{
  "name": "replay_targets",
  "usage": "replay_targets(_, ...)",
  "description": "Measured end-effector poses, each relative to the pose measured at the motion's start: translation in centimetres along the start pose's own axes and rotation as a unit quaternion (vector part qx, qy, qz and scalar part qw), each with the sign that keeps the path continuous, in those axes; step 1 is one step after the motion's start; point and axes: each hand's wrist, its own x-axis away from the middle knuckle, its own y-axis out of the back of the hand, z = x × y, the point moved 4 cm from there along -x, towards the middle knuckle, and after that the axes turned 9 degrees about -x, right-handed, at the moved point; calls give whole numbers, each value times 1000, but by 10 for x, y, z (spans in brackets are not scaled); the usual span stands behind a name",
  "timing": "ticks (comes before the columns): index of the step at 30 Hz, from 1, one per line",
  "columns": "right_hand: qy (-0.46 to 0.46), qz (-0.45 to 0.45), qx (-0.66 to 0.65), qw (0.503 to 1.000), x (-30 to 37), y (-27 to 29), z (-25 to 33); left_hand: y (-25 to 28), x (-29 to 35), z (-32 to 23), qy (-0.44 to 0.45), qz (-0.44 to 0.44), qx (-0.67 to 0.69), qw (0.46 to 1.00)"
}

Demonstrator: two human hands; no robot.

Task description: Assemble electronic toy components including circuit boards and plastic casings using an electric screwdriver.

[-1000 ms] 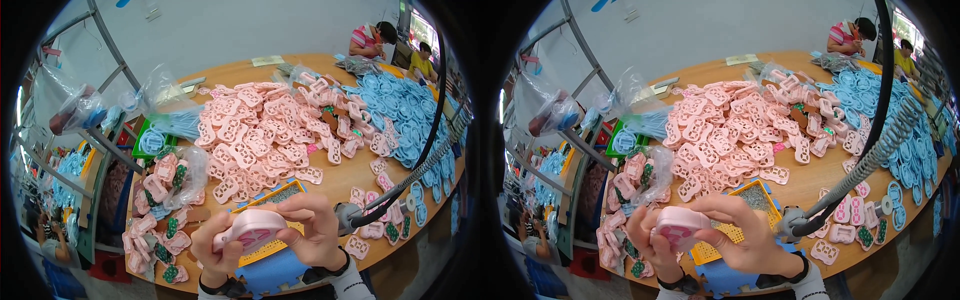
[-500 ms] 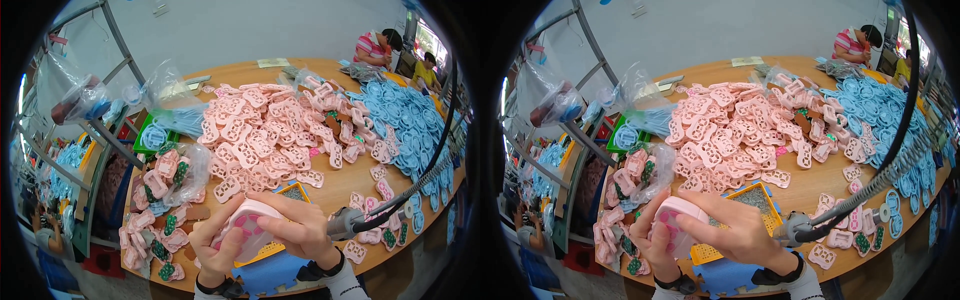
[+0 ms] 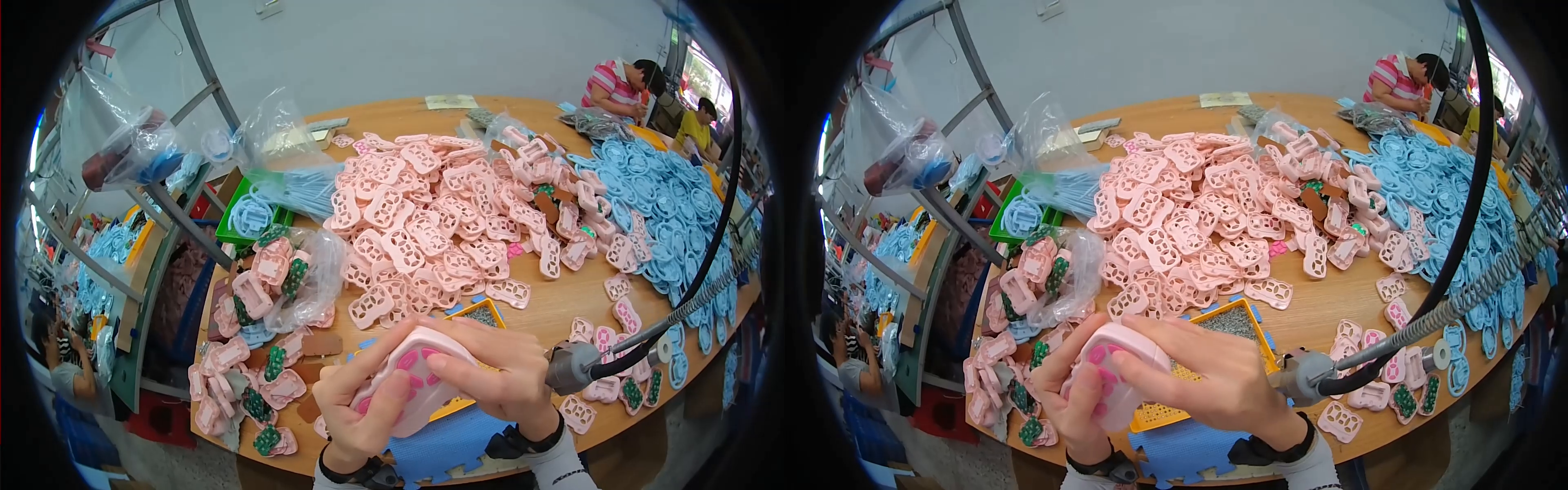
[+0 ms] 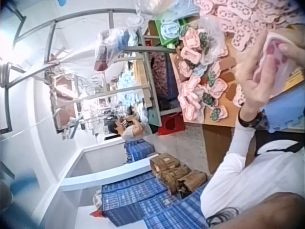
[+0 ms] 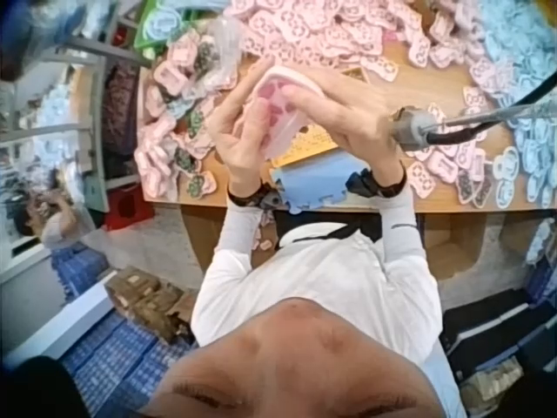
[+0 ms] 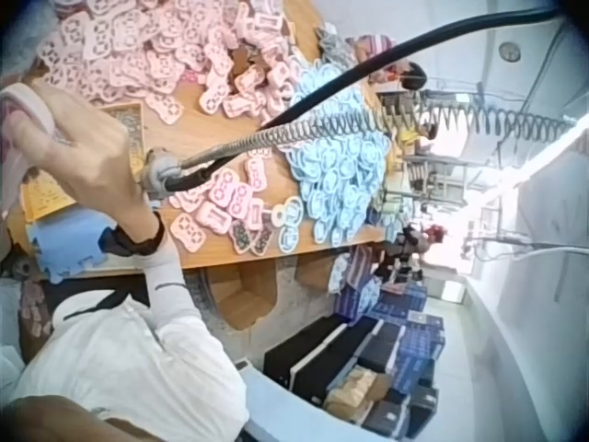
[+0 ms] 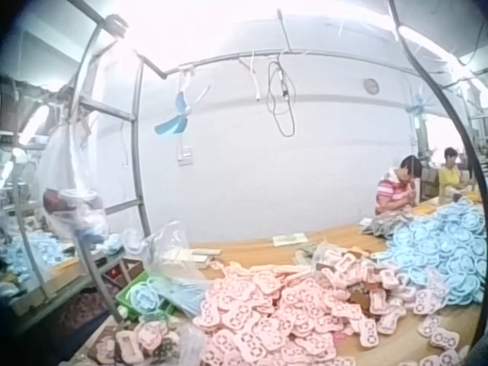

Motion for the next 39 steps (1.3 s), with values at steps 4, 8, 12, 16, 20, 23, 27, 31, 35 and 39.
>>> replay_targets(4,-10,-9,-15,1000,-2,-1,0,0,0,-1,22,-18,-21,999)
replay_targets(8,-9,-18,-32,999,-2,-1,1,1,0,2,-14,-10,-23,1000)
replay_targets(12,12,5,-8,1000,-5,1,7,1,2,-2,-17,-17,-19,1000)
replay_targets(16,1,-12,-20,1000,-3,-2,8,0,5,-3,-4,-18,-7,1000)
replay_targets(20,-17,-21,-43,999,0,5,10,-2,6,-3,1,0,0,1000)
replay_targets(23,-92,-54,-125,986,5,-1,7,-4,3,-4,-35,-29,-27,999)
replay_targets(27,-222,-102,-328,913,12,-3,-4,-3,-3,-6,-26,-17,-30,999)
replay_targets(31,-258,-84,-373,888,11,-3,-4,0,-7,-2,-39,18,-79,996)
replay_targets(35,-307,-40,-365,878,10,-4,-5,-4,-6,7,-55,55,-127,989)
replay_targets(39,-321,-32,-359,876,8,-4,-8,-10,-8,11,-43,40,-137,989)
